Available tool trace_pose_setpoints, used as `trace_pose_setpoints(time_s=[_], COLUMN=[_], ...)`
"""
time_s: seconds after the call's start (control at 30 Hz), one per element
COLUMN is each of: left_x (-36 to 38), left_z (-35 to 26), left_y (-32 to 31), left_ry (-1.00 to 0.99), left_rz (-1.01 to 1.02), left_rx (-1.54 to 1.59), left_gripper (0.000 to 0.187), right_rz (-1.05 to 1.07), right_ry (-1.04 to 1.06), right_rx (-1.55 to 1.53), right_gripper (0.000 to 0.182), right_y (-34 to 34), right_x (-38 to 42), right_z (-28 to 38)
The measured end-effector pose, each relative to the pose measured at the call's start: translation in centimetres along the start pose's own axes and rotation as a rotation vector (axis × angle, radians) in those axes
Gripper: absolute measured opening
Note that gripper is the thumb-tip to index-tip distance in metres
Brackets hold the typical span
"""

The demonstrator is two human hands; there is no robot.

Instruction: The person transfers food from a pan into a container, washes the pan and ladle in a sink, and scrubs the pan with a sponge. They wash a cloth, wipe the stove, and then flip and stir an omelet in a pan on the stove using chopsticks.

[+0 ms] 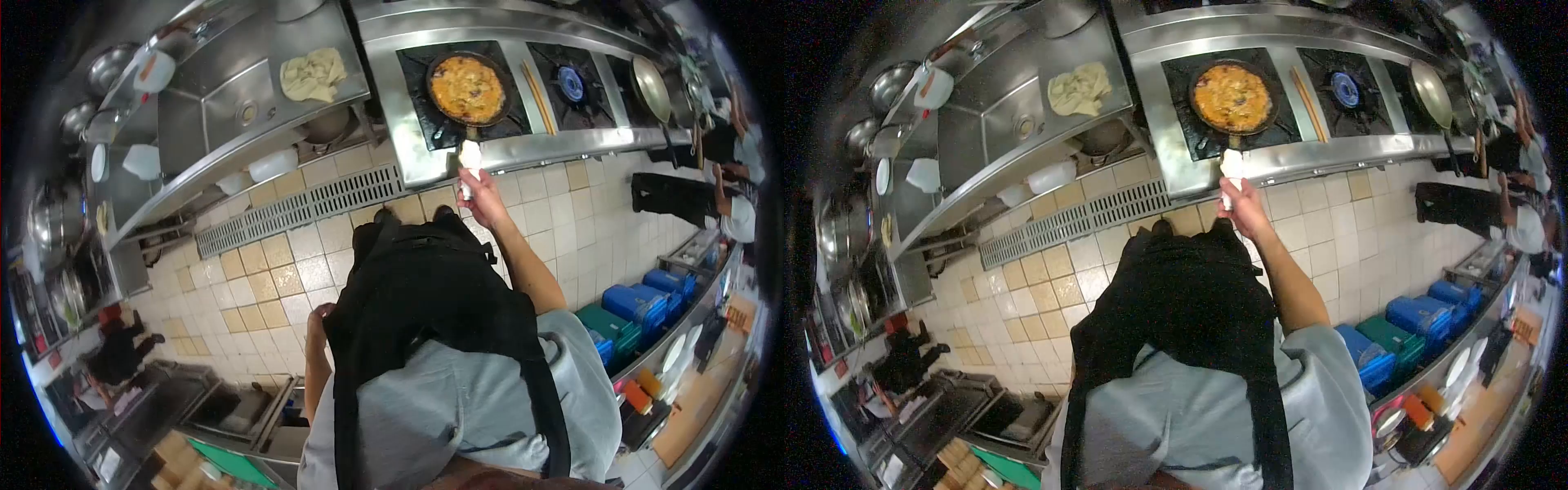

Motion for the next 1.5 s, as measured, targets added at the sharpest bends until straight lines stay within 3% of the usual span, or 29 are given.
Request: trace_pose_setpoints(time_s=[0.1, 0.23, 0.33, 0.47, 0.57, 0.63, 0.73, 0.83, 0.87, 0.97, 1.17, 1.2, 1.23, 1.27, 1.3, 1.5], left_x=[0.1, 0.1, 1.4, 0.6, 0.0, 0.4, 0.2, -0.7, -0.7, -0.4, -0.9, -1.6, 6.0, 7.6, -6.4, -7.6], left_z=[-2.4, -4.9, -6.5, -9.2, -9.4, -11.9, -10.8, -11.1, -11.4, -11.5, -8.3, -7.1, -0.2, 4.0, 3.8, 3.4], left_y=[0.3, 0.8, 0.8, 1.9, 3.0, 0.6, 2.3, 2.9, 2.5, 1.7, 3.2, 4.5, 13.6, 17.5, 16.7, 17.0], left_ry=[0.033, 0.110, 0.175, 0.320, 0.235, 0.266, 0.185, 0.199, 0.110, 0.219, 0.227, 0.133, 0.132, 0.030, -0.073, -0.094], left_rz=[-0.066, -0.222, -0.363, -0.314, -0.283, -0.340, -0.318, -0.252, -0.259, -0.239, -0.219, -0.236, -0.238, -0.102, 0.035, 0.055], left_rx=[-0.156, -0.460, -0.665, -0.713, -0.785, -0.783, -0.599, -0.875, -0.760, -0.737, -0.583, -0.717, -0.719, -0.764, -0.806, -0.742], left_gripper=[0.037, 0.039, 0.040, 0.044, 0.045, 0.047, 0.046, 0.045, 0.044, 0.046, 0.047, 0.045, 0.045, 0.043, 0.041, 0.039], right_rz=[0.022, -0.079, -0.024, -0.062, -0.102, 0.036, -0.033, 0.010, 0.029, 0.072, 0.075, 0.077, 0.082, 0.034, 0.037, 0.052], right_ry=[0.031, 0.112, 0.131, 0.100, 0.131, 0.117, 0.057, -0.015, -0.036, -0.069, -0.052, -0.048, -0.041, -0.034, -0.029, 0.012], right_rx=[-0.042, 0.063, -0.051, -0.027, -0.081, -0.072, 0.002, 0.112, 0.114, 0.092, -0.190, -0.217, -0.242, -0.258, -0.258, -0.223], right_gripper=[0.029, 0.024, 0.022, 0.023, 0.024, 0.025, 0.022, 0.026, 0.027, 0.029, 0.032, 0.030, 0.028, 0.024, 0.024, 0.020], right_y=[1.8, 3.5, 0.9, 3.1, 1.3, -0.3, 3.5, 4.4, 3.5, 2.5, 1.1, 1.0, 0.8, 0.1, 0.0, -0.4], right_x=[2.0, -1.5, 0.1, -0.6, 0.1, 1.0, 1.3, 1.2, 1.7, 1.3, -0.6, -1.0, -1.4, -1.1, -1.2, -1.0], right_z=[1.5, -0.4, 0.3, -1.4, -0.3, -0.1, -0.9, -0.9, -0.6, -0.8, -0.7, -1.2, -1.4, -1.0, -0.9, 1.1])
Point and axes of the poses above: each hand's wrist, its own x-axis away from the middle knuckle, its own y-axis out of the back of the hand, z = x × y, the point moved 6 cm from there along -x, towards the middle knuckle, and after that the axes turned 10 degrees about z, right-handed, at the moved point
